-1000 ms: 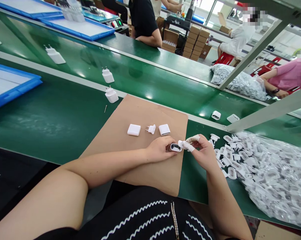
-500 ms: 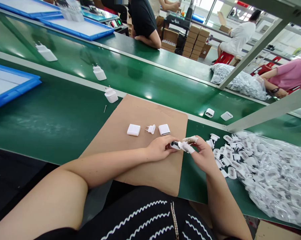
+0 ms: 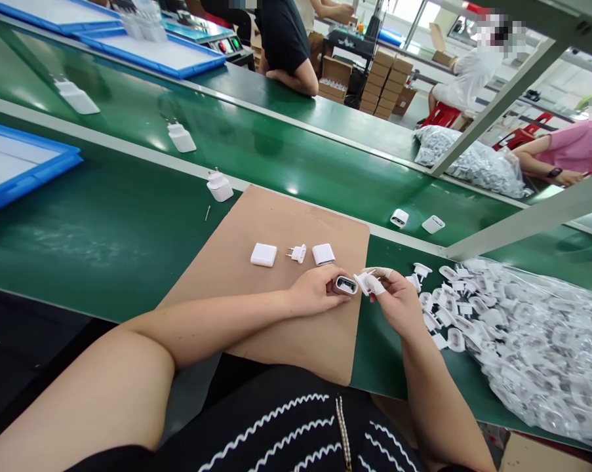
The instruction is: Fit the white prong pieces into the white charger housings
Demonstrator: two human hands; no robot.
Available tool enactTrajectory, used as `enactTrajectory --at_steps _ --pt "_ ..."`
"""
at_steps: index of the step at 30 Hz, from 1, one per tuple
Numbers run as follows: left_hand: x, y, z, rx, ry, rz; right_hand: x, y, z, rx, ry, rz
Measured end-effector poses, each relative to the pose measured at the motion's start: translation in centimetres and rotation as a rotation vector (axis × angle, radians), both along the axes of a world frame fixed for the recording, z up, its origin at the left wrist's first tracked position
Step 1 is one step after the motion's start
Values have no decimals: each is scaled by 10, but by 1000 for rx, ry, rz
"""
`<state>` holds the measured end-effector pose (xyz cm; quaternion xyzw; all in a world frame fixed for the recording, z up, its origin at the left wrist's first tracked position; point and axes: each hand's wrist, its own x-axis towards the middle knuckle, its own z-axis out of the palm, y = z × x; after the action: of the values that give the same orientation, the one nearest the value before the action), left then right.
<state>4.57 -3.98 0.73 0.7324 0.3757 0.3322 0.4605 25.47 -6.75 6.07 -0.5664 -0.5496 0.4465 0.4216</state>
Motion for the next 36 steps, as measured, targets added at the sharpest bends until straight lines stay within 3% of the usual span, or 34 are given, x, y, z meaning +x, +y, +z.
enactTrajectory --at_steps 6,12,14,17,19,26,29,36 --pt "-1 1 -1 12 -8 -12 -5 3 6 -157 211 -1" --pt "-2 2 -2 11 -6 -28 -2 1 3 -51 233 101" --pt "-2 2 0 -1 -12 -36 -2 0 1 97 145 120" --pt "-2 2 1 -1 -10 -42 -1 -2 -3 362 -148 58" --pt "-1 3 0 10 -6 -38 -1 -4 -4 439 -285 26" --pt "-2 5 -6 51 5 -52 -6 -7 -8 564 -633 269" --pt "-2 6 -8 51 9 -50 -9 -6 -9 566 -714 269" --pt "-2 7 -6 16 7 -59 -8 -7 -6 519 -673 189"
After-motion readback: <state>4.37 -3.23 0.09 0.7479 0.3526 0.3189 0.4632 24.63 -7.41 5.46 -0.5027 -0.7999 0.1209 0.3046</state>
